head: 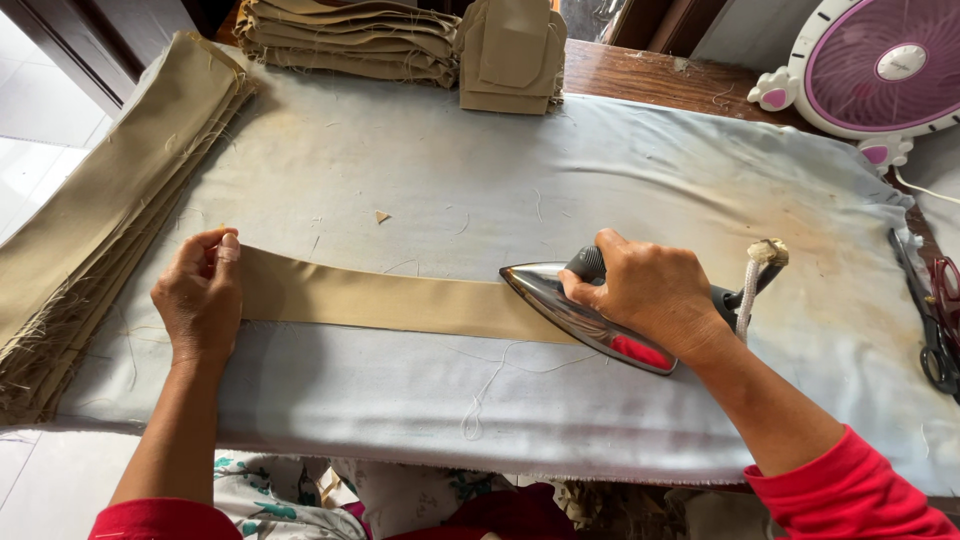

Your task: The person irons a beige fabric strip on an ironing board, smoothing it with an electric iron. They repeatedly fold the strip, iron it, and place it on a stack of finished pieces.

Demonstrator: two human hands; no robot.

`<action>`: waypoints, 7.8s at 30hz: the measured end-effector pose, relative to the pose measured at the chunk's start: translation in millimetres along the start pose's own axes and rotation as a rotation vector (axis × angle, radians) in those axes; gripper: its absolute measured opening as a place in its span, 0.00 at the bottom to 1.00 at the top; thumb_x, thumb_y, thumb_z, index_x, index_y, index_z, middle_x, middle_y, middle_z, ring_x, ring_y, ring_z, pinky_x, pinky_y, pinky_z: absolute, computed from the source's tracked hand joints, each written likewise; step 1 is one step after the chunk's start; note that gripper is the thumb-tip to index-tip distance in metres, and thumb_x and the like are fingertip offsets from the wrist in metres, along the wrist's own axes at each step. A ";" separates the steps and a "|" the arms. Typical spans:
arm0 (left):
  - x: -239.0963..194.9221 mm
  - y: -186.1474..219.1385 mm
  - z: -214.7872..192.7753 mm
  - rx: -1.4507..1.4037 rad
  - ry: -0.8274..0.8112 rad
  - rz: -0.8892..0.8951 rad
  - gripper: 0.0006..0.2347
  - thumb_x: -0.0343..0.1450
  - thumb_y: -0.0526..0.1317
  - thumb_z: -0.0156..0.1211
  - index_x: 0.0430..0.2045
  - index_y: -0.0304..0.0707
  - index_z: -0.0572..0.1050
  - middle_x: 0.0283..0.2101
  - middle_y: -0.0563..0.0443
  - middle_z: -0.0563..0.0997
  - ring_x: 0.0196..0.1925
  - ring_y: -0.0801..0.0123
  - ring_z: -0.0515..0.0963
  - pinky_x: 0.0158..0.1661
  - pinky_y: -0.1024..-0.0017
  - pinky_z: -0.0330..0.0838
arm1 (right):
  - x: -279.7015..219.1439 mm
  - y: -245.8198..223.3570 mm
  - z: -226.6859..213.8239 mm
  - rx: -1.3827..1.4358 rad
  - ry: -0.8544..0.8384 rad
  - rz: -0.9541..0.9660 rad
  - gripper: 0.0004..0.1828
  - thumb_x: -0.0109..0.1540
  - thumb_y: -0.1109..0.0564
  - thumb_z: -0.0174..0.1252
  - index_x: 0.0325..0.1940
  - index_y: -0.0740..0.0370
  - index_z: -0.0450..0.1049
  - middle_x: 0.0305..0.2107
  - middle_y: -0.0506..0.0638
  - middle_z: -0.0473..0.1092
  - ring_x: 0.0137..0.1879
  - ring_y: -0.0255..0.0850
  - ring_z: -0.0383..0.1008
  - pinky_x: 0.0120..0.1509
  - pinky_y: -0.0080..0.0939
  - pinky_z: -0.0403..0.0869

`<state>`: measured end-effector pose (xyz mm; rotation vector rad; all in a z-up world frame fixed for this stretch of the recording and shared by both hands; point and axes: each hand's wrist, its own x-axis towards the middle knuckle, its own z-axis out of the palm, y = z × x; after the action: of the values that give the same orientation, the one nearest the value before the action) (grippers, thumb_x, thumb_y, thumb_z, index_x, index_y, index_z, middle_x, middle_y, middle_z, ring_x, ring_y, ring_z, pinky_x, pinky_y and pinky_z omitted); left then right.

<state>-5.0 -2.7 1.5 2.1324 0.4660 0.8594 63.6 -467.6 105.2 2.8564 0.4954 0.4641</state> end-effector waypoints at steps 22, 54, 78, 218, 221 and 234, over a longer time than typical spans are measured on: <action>-9.9 3.1 -1.9 0.044 0.088 0.181 0.05 0.82 0.32 0.58 0.45 0.38 0.82 0.44 0.53 0.85 0.40 0.70 0.80 0.44 0.71 0.71 | 79.3 44.2 20.1 0.024 -0.160 0.092 0.35 0.62 0.20 0.46 0.39 0.54 0.72 0.27 0.58 0.77 0.36 0.63 0.78 0.38 0.62 0.73; -49.0 7.4 -113.6 -0.548 0.146 -0.335 0.05 0.76 0.40 0.58 0.41 0.44 0.79 0.36 0.57 0.78 0.39 0.77 0.77 0.34 0.74 0.80 | 6.7 24.8 37.7 1.328 -0.537 0.234 0.07 0.61 0.65 0.65 0.40 0.71 0.74 0.22 0.58 0.67 0.23 0.44 0.63 0.29 0.41 0.58; 3.8 -71.6 -218.1 -0.451 0.424 -0.648 0.07 0.78 0.34 0.57 0.45 0.29 0.77 0.37 0.43 0.81 0.35 0.65 0.80 0.42 0.70 0.83 | 391.4 -351.8 -63.8 1.186 -0.274 -0.060 0.12 0.67 0.62 0.58 0.55 0.64 0.72 0.36 0.52 0.71 0.28 0.35 0.74 0.29 0.30 0.76; -51.0 23.4 -4.0 0.351 -0.028 0.138 0.10 0.74 0.44 0.62 0.49 0.52 0.77 0.45 0.51 0.80 0.44 0.56 0.84 0.43 0.61 0.80 | 70.8 15.7 8.2 0.373 0.336 -0.333 0.12 0.66 0.52 0.62 0.54 0.48 0.81 0.45 0.48 0.79 0.54 0.49 0.79 0.59 0.48 0.75; -49.5 31.4 -5.1 0.447 -0.037 0.219 0.14 0.71 0.46 0.64 0.51 0.51 0.77 0.48 0.51 0.79 0.49 0.55 0.83 0.46 0.59 0.80 | 103.8 69.2 38.8 -0.018 0.584 -0.246 0.21 0.64 0.44 0.68 0.59 0.51 0.81 0.51 0.50 0.78 0.55 0.48 0.79 0.56 0.49 0.75; -43.6 29.2 -4.9 0.282 -0.412 0.391 0.17 0.74 0.44 0.57 0.59 0.52 0.75 0.51 0.48 0.78 0.60 0.52 0.78 0.64 0.50 0.66 | 123.3 51.6 0.3 0.249 -0.364 0.218 0.35 0.58 0.25 0.61 0.52 0.54 0.80 0.46 0.62 0.79 0.59 0.62 0.76 0.61 0.58 0.71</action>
<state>-37.9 -43.4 7.8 2.6314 -0.0514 0.5524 189.0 -471.2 151.2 3.1474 0.1873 -0.0992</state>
